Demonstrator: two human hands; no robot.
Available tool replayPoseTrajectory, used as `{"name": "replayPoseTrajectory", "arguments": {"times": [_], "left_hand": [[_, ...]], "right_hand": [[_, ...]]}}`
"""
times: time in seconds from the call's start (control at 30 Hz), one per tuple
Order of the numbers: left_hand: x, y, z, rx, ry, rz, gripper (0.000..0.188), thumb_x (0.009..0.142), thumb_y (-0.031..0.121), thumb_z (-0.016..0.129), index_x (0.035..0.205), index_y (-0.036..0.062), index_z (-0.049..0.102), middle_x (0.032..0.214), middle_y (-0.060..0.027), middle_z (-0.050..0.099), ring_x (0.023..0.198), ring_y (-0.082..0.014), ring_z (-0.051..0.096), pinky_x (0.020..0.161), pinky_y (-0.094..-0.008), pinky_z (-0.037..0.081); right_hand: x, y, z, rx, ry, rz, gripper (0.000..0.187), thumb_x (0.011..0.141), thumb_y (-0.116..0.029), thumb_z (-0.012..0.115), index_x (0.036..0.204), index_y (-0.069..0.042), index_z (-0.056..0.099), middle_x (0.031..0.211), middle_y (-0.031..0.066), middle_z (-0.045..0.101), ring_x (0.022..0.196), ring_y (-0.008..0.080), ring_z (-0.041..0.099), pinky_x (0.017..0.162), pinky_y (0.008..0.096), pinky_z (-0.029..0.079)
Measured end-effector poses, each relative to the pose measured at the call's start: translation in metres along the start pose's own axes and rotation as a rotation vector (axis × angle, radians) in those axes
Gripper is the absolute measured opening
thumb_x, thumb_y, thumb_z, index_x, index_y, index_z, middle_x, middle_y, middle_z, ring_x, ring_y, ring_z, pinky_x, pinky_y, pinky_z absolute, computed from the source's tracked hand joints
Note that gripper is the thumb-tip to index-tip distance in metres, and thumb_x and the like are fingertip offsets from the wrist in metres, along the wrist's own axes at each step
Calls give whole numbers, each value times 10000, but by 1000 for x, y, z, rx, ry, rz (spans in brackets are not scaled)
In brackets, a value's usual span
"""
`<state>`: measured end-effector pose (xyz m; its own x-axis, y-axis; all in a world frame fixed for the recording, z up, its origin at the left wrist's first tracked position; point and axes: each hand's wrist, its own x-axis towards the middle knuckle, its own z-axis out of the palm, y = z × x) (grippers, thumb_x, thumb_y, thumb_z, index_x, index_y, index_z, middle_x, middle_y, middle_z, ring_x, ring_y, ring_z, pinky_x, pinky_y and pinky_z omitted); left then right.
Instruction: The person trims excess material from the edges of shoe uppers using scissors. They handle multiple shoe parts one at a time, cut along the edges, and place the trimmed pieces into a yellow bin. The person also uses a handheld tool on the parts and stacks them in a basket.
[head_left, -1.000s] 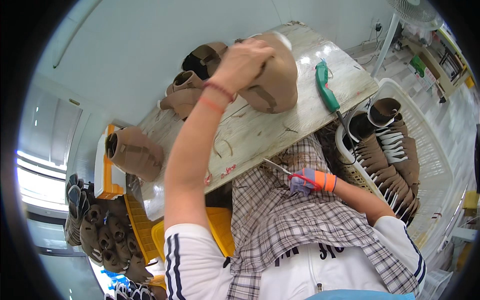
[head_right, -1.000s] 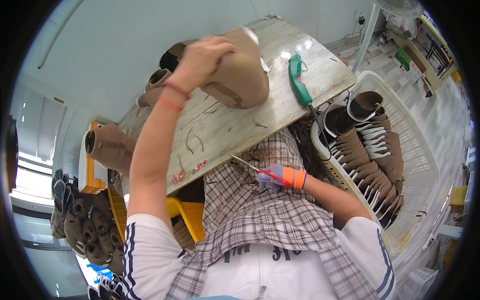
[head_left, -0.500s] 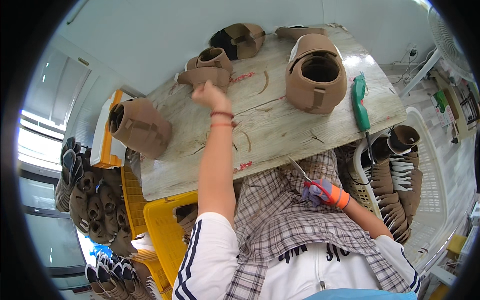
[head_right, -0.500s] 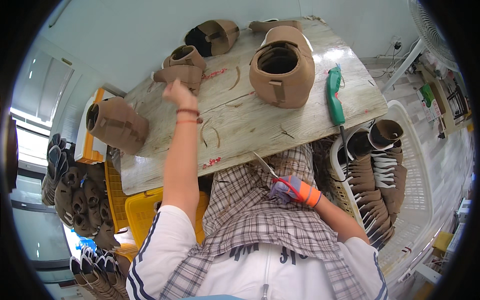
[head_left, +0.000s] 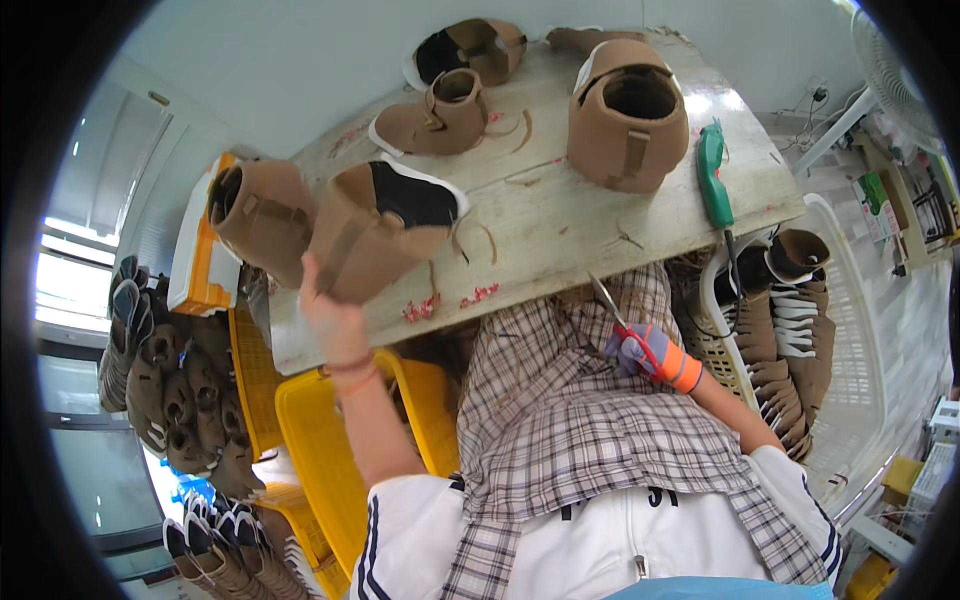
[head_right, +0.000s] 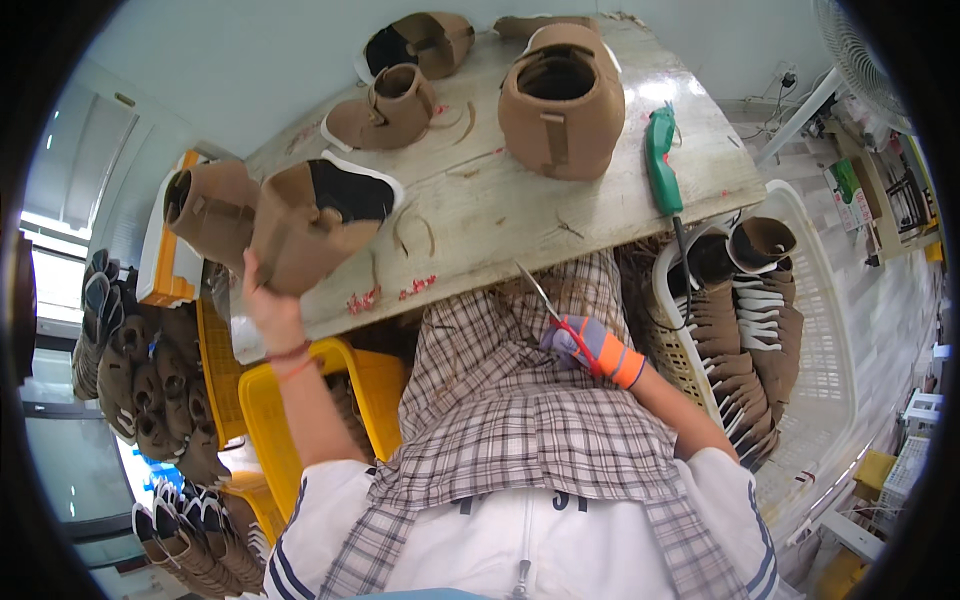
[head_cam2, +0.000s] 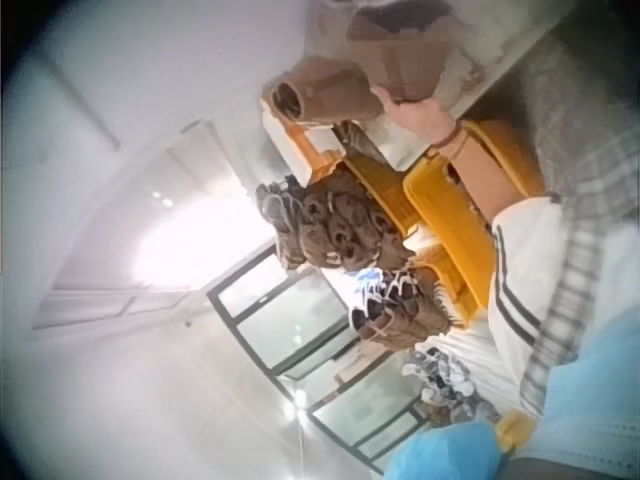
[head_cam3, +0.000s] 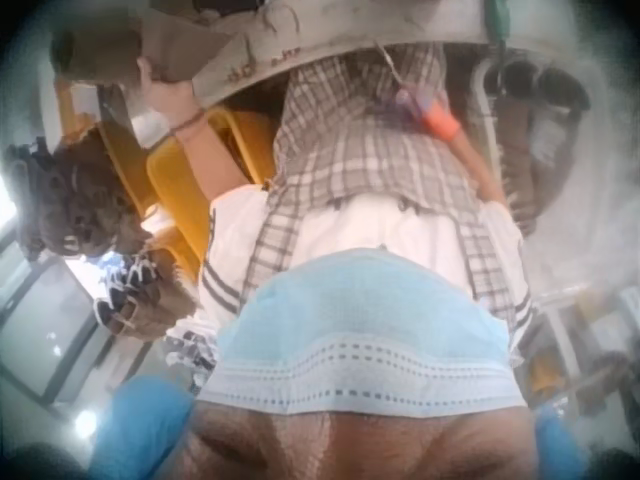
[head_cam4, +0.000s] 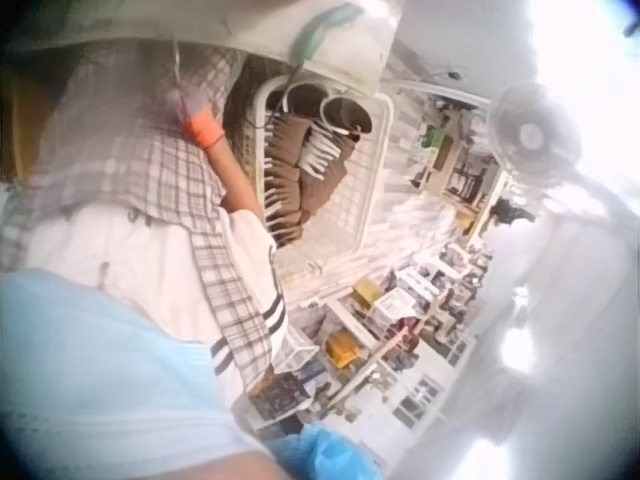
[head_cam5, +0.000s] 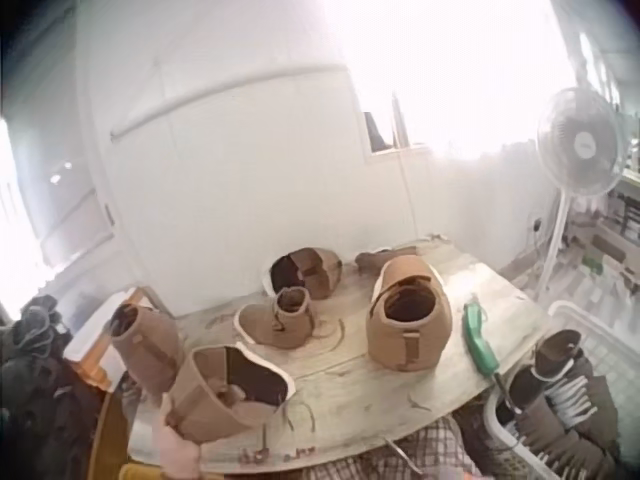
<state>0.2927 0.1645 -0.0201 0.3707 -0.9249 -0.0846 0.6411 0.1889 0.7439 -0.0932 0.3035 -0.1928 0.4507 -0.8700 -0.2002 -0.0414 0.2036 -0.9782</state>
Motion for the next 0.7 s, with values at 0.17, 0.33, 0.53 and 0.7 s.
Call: {"name": "replayPoseTrajectory", "arguments": {"times": [0.17,0.33,0.53,0.7], "left_hand": [[-70,40,-106,-168,-80,-577,178,948,194,416,840,55,448,666,5,321,527,-97,295,467,-251,267],[-110,-21,-123,55,234,-803,223,967,235,430,863,42,472,696,-11,364,577,-127,331,521,-264,309],[-133,-73,-189,-69,270,-789,262,972,242,439,942,-4,525,865,-91,511,705,-174,448,655,-296,435],[-147,-90,-196,43,243,-599,191,946,165,480,1033,7,542,923,-81,550,801,-197,526,736,-312,462]], "right_hand": [[8,-31,0,-459,183,-253,376,822,-352,642,986,-27,551,781,72,533,642,171,512,597,301,444],[33,-81,39,-1041,242,-272,378,707,-252,734,972,-50,554,854,128,581,774,286,567,694,372,467],[60,-49,52,-1394,52,-290,364,697,-283,687,969,-69,574,941,128,593,912,308,550,841,406,428],[65,-41,63,-1479,22,-267,386,657,-298,705,953,-87,573,917,114,584,903,293,553,838,399,417]]}}
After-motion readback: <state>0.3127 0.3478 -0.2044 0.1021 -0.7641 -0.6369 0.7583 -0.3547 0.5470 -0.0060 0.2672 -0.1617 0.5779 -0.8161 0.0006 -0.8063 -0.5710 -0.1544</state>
